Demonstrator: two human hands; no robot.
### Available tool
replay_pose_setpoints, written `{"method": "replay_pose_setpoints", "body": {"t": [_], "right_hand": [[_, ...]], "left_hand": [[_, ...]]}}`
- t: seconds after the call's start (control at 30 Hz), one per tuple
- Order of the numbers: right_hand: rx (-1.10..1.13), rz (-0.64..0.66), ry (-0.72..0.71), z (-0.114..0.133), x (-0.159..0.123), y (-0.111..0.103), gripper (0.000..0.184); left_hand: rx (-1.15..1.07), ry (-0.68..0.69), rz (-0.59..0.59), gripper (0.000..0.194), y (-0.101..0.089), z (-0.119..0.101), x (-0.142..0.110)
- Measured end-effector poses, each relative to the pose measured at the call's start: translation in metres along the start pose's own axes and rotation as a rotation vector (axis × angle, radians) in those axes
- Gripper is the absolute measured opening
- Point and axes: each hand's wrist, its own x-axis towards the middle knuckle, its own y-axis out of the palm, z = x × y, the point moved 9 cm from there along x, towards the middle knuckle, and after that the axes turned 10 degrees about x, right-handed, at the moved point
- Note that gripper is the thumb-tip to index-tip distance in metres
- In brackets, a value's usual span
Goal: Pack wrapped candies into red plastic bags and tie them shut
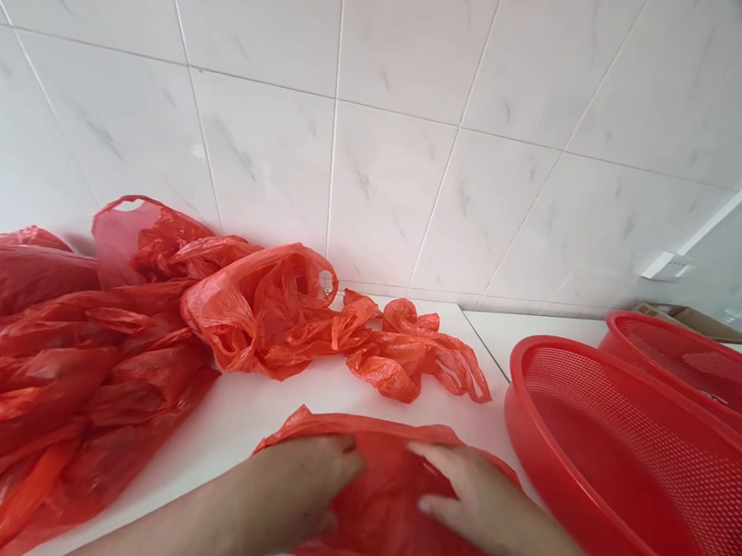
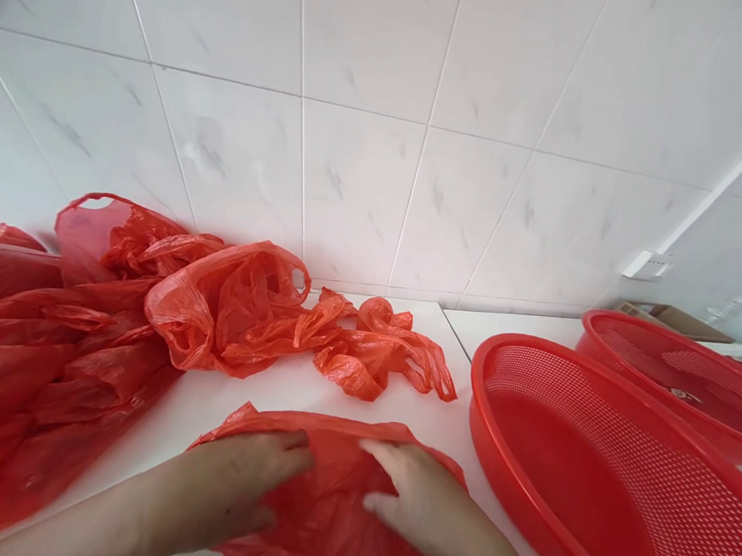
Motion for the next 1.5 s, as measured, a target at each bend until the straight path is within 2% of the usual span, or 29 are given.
{"method": "replay_pose_setpoints", "body": {"t": [0.1, 0.17, 0.23, 0.3, 0.33, 0.4, 0.5, 0.6, 0.67, 0.73, 0.8, 0.87, 0.93, 1.0, 1.07, 1.17, 1.27, 1.37, 1.5], "right_hand": [[0.07, -0.144, 0.0, 0.005, 0.009, -0.017, 0.033], [0.196, -0.13, 0.003, 0.002, 0.016, -0.016, 0.024], [0.379, -0.038, 0.019, -0.01, 0.024, -0.007, 0.024], [0.58, 0.077, 0.028, -0.026, 0.031, 0.006, 0.034], [0.677, 0.118, 0.03, -0.035, 0.035, 0.011, 0.039], [0.857, 0.198, 0.028, -0.053, 0.042, 0.018, 0.046], [1.122, 0.275, -0.037, -0.068, 0.047, 0.021, 0.05], [1.263, 0.182, -0.137, -0.072, 0.046, 0.009, 0.047], [1.286, 0.04, -0.174, -0.071, 0.044, -0.004, 0.042], [1.214, -0.191, -0.161, -0.071, 0.043, -0.021, 0.035], [0.947, -0.504, -0.117, -0.069, 0.04, -0.044, 0.034], [0.532, -0.771, -0.1, -0.057, 0.037, -0.066, 0.053], [0.185, -0.894, -0.079, -0.044, 0.048, -0.073, 0.082], [0.03, -0.86, 0.018, -0.048, 0.074, -0.069, 0.102], [-0.004, -0.766, 0.141, -0.06, 0.106, -0.062, 0.108], [-0.046, -0.698, 0.164, -0.062, 0.147, -0.063, 0.101], [-0.093, -0.722, 0.104, -0.046, 0.171, -0.08, 0.088], [-0.128, -0.78, 0.076, -0.027, 0.172, -0.098, 0.079], [-0.169, -0.832, -0.015, 0.004, 0.135, -0.106, 0.069]], "left_hand": [[0.125, 0.185, 0.043, 0.009, -0.009, -0.029, 0.004], [0.225, 0.279, -0.034, 0.015, -0.017, -0.039, 0.008], [0.337, 0.237, -0.179, 0.02, -0.025, -0.03, 0.014], [0.418, 0.086, -0.269, 0.038, -0.027, -0.003, 0.021], [0.412, 0.005, -0.274, 0.047, -0.024, 0.013, 0.024], [0.267, -0.118, -0.223, 0.051, -0.013, 0.044, 0.027], [-0.103, -0.213, -0.154, 0.042, 0.006, 0.073, 0.029], [-0.332, -0.277, -0.155, 0.03, 0.017, 0.083, 0.028], [-0.467, -0.3, -0.182, 0.025, 0.023, 0.083, 0.027], [-0.593, -0.279, -0.205, 0.026, 0.029, 0.079, 0.026], [-0.64, -0.207, -0.235, 0.028, 0.032, 0.073, 0.025], [-0.654, -0.129, -0.273, 0.027, 0.034, 0.068, 0.024], [-0.656, -0.084, -0.312, 0.027, 0.036, 0.068, 0.022], [-0.66, -0.067, -0.336, 0.032, 0.037, 0.07, 0.02], [-0.653, -0.054, -0.358, 0.038, 0.038, 0.073, 0.019], [-0.608, -0.049, -0.39, 0.048, 0.039, 0.077, 0.017], [-0.568, -0.079, -0.39, 0.055, 0.042, 0.084, 0.016], [-0.554, -0.116, -0.362, 0.058, 0.046, 0.089, 0.016], [-0.581, -0.104, -0.353, 0.057, 0.046, 0.091, 0.019]]}}
